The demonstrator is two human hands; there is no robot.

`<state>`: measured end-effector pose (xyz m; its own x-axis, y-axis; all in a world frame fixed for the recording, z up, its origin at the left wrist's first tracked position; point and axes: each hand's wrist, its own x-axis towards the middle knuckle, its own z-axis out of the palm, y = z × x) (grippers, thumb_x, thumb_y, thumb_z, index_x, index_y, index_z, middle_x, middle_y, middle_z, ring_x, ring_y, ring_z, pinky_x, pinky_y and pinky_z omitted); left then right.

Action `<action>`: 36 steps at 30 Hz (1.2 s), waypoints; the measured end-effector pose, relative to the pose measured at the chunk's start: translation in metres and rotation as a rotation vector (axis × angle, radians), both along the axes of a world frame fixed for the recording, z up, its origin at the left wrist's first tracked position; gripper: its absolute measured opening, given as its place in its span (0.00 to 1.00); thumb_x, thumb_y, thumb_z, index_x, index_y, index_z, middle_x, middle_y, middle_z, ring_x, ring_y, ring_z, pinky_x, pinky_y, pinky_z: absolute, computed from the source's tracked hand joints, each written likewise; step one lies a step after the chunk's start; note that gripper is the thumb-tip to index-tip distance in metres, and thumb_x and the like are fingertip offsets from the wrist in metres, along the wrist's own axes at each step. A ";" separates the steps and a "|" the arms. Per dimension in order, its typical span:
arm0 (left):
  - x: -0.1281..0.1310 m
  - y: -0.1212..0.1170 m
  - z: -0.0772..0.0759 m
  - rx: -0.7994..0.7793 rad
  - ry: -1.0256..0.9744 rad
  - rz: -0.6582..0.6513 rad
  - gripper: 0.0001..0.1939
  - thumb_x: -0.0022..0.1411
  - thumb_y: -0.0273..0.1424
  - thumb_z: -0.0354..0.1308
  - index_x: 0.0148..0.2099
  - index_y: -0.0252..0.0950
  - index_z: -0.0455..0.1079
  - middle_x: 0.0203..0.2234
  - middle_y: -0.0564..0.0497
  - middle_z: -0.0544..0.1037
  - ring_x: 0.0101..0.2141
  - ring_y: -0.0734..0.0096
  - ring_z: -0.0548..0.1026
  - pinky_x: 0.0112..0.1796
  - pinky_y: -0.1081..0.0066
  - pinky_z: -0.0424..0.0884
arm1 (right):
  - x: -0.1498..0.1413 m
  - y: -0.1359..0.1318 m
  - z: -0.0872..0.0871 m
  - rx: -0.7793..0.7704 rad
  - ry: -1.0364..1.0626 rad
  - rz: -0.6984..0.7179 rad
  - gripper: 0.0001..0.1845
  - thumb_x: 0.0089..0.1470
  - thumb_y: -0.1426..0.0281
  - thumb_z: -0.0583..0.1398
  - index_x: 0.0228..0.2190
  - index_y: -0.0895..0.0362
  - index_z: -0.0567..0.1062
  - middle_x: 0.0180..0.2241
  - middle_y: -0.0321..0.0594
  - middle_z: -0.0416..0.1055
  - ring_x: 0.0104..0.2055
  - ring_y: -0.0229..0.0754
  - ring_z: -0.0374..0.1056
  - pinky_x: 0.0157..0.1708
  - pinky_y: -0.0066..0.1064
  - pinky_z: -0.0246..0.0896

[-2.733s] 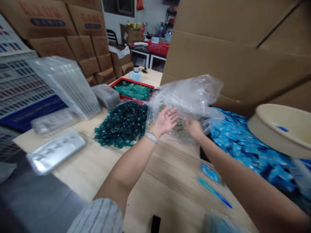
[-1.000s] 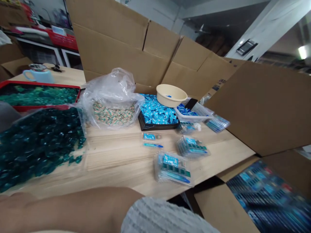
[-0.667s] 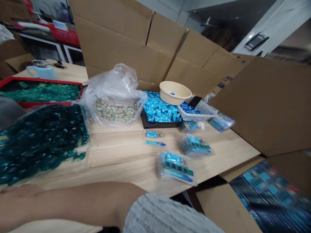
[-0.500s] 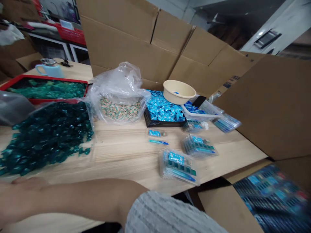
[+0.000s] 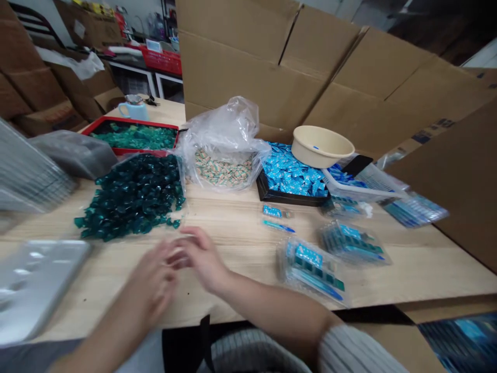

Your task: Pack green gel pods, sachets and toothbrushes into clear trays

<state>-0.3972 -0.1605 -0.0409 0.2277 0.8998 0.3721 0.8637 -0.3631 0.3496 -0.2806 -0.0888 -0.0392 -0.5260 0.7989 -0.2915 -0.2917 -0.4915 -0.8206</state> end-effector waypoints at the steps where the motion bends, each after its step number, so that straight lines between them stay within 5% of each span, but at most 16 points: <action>1: 0.019 0.002 -0.010 -0.004 0.011 -0.048 0.11 0.57 0.31 0.46 0.41 0.42 0.66 0.54 0.53 0.60 0.56 0.62 0.53 0.52 0.55 0.54 | 0.031 -0.002 -0.008 -0.027 -0.044 -0.125 0.20 0.39 0.60 0.60 0.35 0.53 0.65 0.28 0.33 0.70 0.26 0.38 0.68 0.30 0.37 0.65; 4: 0.067 0.008 -0.038 -0.163 0.115 -0.184 0.18 0.56 0.30 0.48 0.50 0.40 0.61 0.55 0.48 0.59 0.57 0.58 0.50 0.52 0.52 0.52 | 0.101 -0.009 -0.040 0.060 -0.367 -0.364 0.16 0.43 0.62 0.57 0.35 0.55 0.66 0.34 0.39 0.68 0.33 0.40 0.67 0.36 0.38 0.63; 7: 0.082 0.018 -0.049 -0.267 0.106 -0.263 0.16 0.59 0.27 0.44 0.49 0.40 0.62 0.52 0.50 0.63 0.57 0.62 0.50 0.54 0.55 0.50 | 0.132 -0.012 -0.055 0.508 -0.820 -0.330 0.17 0.42 0.64 0.58 0.37 0.57 0.70 0.46 0.48 0.62 0.48 0.48 0.59 0.47 0.43 0.55; 9: 0.073 0.025 -0.046 -0.299 0.069 -0.287 0.14 0.60 0.27 0.44 0.46 0.39 0.64 0.52 0.50 0.62 0.57 0.62 0.49 0.54 0.55 0.47 | 0.134 -0.006 -0.046 0.801 -0.987 -0.228 0.15 0.44 0.65 0.57 0.36 0.58 0.71 0.46 0.49 0.63 0.49 0.49 0.57 0.48 0.42 0.52; 12: 0.042 0.042 -0.036 -0.322 -0.006 -0.246 0.11 0.57 0.28 0.48 0.43 0.38 0.67 0.50 0.49 0.65 0.53 0.64 0.57 0.53 0.60 0.52 | 0.115 0.021 -0.017 0.989 -1.093 0.000 0.14 0.51 0.64 0.51 0.24 0.58 0.73 0.26 0.43 0.69 0.31 0.42 0.65 0.34 0.33 0.59; 15: 0.006 0.064 -0.034 -0.324 -0.074 0.045 0.11 0.58 0.28 0.48 0.42 0.36 0.67 0.40 0.48 0.71 0.43 0.68 0.67 0.46 0.68 0.61 | 0.074 0.059 0.002 1.042 -1.180 0.185 0.18 0.52 0.64 0.50 0.19 0.58 0.71 0.14 0.35 0.62 0.19 0.36 0.59 0.22 0.27 0.53; 17: -0.012 0.077 -0.038 -0.314 -0.059 0.290 0.11 0.58 0.28 0.47 0.42 0.35 0.68 0.36 0.47 0.72 0.39 0.68 0.68 0.42 0.69 0.63 | 0.042 0.083 0.000 1.110 -1.176 0.309 0.10 0.50 0.71 0.52 0.29 0.58 0.73 0.18 0.35 0.66 0.22 0.36 0.62 0.24 0.25 0.53; 19: -0.021 0.087 -0.043 -0.316 0.004 0.436 0.11 0.58 0.28 0.48 0.42 0.36 0.67 0.36 0.47 0.70 0.39 0.67 0.67 0.41 0.69 0.63 | 0.013 0.106 -0.008 1.179 -1.164 0.458 0.13 0.46 0.76 0.54 0.36 0.57 0.72 0.27 0.37 0.70 0.28 0.36 0.65 0.28 0.24 0.55; 27: -0.023 0.100 -0.046 -0.403 0.123 0.514 0.08 0.57 0.29 0.49 0.38 0.36 0.68 0.34 0.48 0.67 0.35 0.66 0.69 0.36 0.68 0.63 | -0.035 0.172 -0.026 1.323 -1.144 0.550 0.13 0.50 0.75 0.52 0.37 0.57 0.72 0.38 0.44 0.68 0.39 0.41 0.64 0.37 0.28 0.56; 32: -0.024 0.104 -0.045 -0.303 -0.292 0.529 0.07 0.55 0.29 0.50 0.36 0.35 0.67 0.33 0.49 0.67 0.35 0.68 0.68 0.37 0.69 0.65 | -0.041 0.181 -0.043 1.354 -1.036 0.620 0.10 0.46 0.79 0.51 0.28 0.58 0.72 0.32 0.42 0.66 0.34 0.39 0.63 0.36 0.28 0.56; 36: -0.009 0.117 -0.049 -0.378 -1.116 0.603 0.06 0.53 0.25 0.46 0.33 0.34 0.63 0.28 0.51 0.69 0.30 0.73 0.70 0.31 0.72 0.68 | -0.035 0.185 -0.051 0.979 -0.786 0.473 0.09 0.37 0.82 0.53 0.21 0.59 0.68 0.28 0.37 0.65 0.32 0.36 0.61 0.37 0.28 0.56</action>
<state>-0.4066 -0.0438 -0.0898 -0.5050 0.8404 -0.1967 0.0389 0.2499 0.9675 -0.3157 0.0957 -0.0900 -0.7658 0.6403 -0.0589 0.4499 0.4681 -0.7606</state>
